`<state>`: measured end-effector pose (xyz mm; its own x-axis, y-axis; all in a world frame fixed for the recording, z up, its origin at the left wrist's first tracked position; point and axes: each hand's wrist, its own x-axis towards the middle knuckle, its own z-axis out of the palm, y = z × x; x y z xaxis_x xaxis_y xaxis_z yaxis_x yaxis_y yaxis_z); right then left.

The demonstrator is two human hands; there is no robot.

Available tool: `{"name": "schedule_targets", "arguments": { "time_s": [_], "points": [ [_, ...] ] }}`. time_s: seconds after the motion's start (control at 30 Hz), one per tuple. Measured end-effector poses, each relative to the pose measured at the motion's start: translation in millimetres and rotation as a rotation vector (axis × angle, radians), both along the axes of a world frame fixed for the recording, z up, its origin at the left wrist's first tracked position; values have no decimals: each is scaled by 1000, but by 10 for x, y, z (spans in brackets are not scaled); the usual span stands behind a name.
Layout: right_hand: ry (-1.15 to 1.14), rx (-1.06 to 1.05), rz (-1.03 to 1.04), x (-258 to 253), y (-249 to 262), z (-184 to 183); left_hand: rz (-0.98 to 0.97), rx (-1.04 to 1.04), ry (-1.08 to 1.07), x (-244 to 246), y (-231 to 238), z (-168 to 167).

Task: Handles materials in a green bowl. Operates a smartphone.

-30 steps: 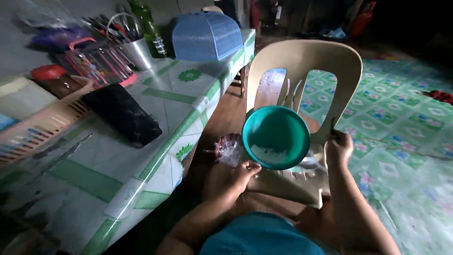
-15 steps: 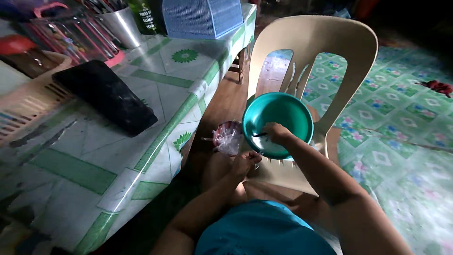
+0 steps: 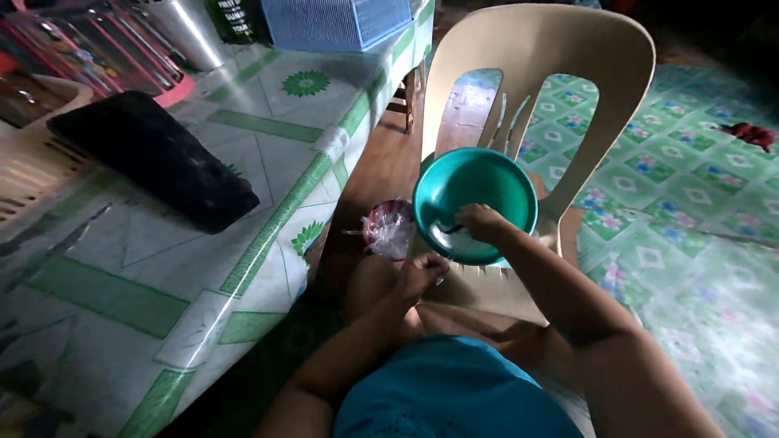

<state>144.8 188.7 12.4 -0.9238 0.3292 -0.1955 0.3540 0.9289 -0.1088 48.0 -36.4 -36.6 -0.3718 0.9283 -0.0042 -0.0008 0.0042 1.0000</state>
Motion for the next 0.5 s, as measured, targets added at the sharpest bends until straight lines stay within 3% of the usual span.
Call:
{"name": "schedule_targets", "arguments": {
  "time_s": [0.2,0.37,0.5],
  "points": [
    [102,70,-38,440,347,69,-11,-83,-13,23,15,-11],
    [-210,5,-203,456,174,276,-22,-6,0,31,6,-11],
    [-239,30,-177,407,179,-106,14,-2,22,46,10,23]
  ]
}}
